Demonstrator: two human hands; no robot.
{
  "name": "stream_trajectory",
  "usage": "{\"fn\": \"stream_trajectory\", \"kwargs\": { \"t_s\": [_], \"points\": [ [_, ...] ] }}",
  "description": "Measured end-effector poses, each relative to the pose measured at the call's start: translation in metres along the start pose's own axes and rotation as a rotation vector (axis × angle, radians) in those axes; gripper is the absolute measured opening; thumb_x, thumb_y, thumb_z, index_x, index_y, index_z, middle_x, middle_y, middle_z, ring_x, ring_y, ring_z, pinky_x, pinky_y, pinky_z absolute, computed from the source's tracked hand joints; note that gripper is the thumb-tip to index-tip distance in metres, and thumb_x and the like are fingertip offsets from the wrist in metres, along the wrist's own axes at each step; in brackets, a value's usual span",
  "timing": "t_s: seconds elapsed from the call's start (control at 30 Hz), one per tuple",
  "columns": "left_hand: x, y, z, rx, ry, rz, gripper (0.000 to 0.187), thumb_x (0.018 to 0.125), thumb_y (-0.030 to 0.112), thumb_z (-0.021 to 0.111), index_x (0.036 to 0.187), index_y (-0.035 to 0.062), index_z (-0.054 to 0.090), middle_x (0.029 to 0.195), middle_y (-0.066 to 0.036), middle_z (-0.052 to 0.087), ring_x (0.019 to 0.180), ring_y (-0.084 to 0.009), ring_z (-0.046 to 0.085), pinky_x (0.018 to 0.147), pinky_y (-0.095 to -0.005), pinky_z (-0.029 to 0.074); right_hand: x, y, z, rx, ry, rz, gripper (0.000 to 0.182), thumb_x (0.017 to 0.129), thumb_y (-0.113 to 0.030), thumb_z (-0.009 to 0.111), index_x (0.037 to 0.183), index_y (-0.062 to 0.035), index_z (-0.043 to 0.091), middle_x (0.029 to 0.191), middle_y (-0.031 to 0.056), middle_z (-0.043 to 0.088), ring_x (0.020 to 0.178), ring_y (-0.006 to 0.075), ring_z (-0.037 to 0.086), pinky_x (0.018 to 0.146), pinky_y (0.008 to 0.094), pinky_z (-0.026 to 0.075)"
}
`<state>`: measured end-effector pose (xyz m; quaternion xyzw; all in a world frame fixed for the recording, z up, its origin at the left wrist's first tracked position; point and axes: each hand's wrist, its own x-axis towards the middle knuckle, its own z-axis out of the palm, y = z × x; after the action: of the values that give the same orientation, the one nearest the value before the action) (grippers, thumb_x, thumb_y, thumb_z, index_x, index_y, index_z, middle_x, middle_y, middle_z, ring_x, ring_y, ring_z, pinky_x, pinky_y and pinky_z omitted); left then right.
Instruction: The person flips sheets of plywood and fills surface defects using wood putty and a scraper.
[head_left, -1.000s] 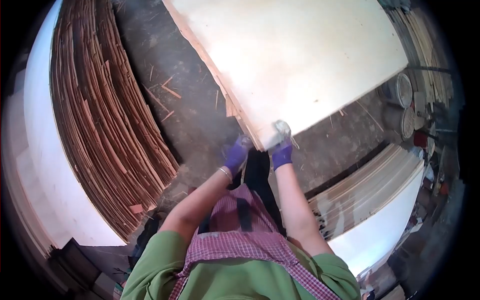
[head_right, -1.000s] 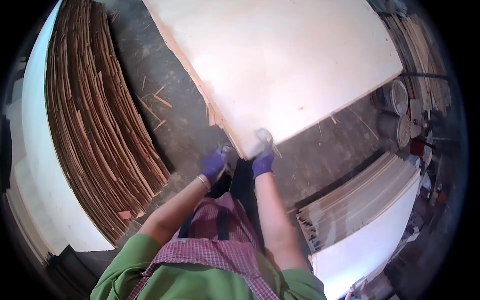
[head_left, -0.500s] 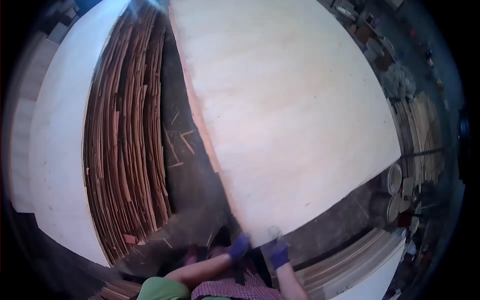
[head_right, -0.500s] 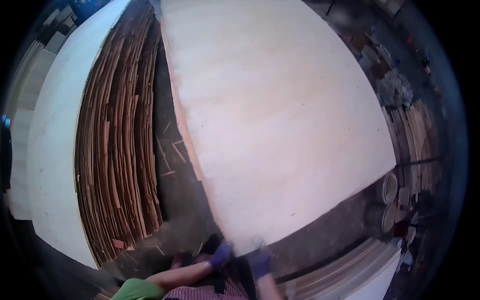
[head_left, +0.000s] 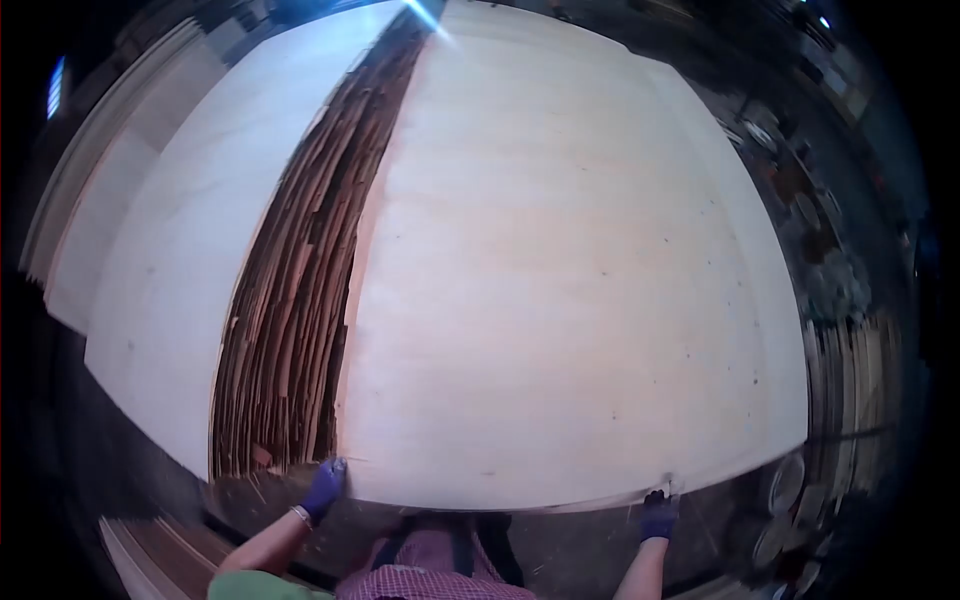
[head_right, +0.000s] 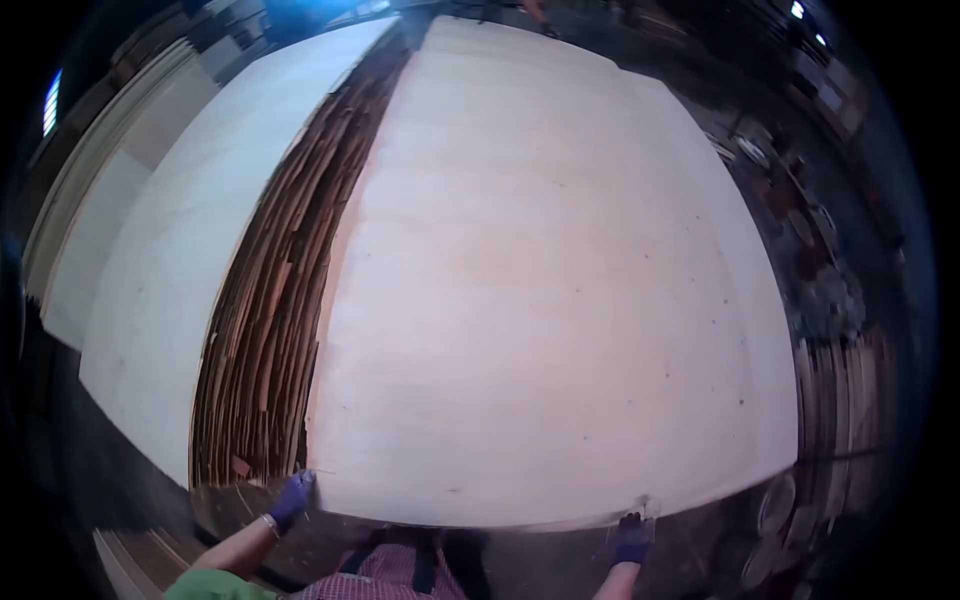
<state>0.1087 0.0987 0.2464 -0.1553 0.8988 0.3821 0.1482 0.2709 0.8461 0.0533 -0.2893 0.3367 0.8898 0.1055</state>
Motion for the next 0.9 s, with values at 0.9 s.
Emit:
{"fn": "stream_trajectory", "kwargs": {
  "t_s": [0.9],
  "points": [
    [0.025,-0.073,-0.139,0.203,0.541,-0.11,0.035,0.094,0.037,0.048,0.093,0.0054,0.062,0.085,-0.023,0.066,0.081,-0.0395,0.064,0.071,-0.0468,0.05,-0.031,0.205,0.027,-3.263,-1.454,-1.712,0.056,0.074,-0.006,0.07,0.127,0.0043,0.053,0.131,0.023,0.051,0.128,0.0332,0.044,0.111,0.047,0.029]
  ]
}}
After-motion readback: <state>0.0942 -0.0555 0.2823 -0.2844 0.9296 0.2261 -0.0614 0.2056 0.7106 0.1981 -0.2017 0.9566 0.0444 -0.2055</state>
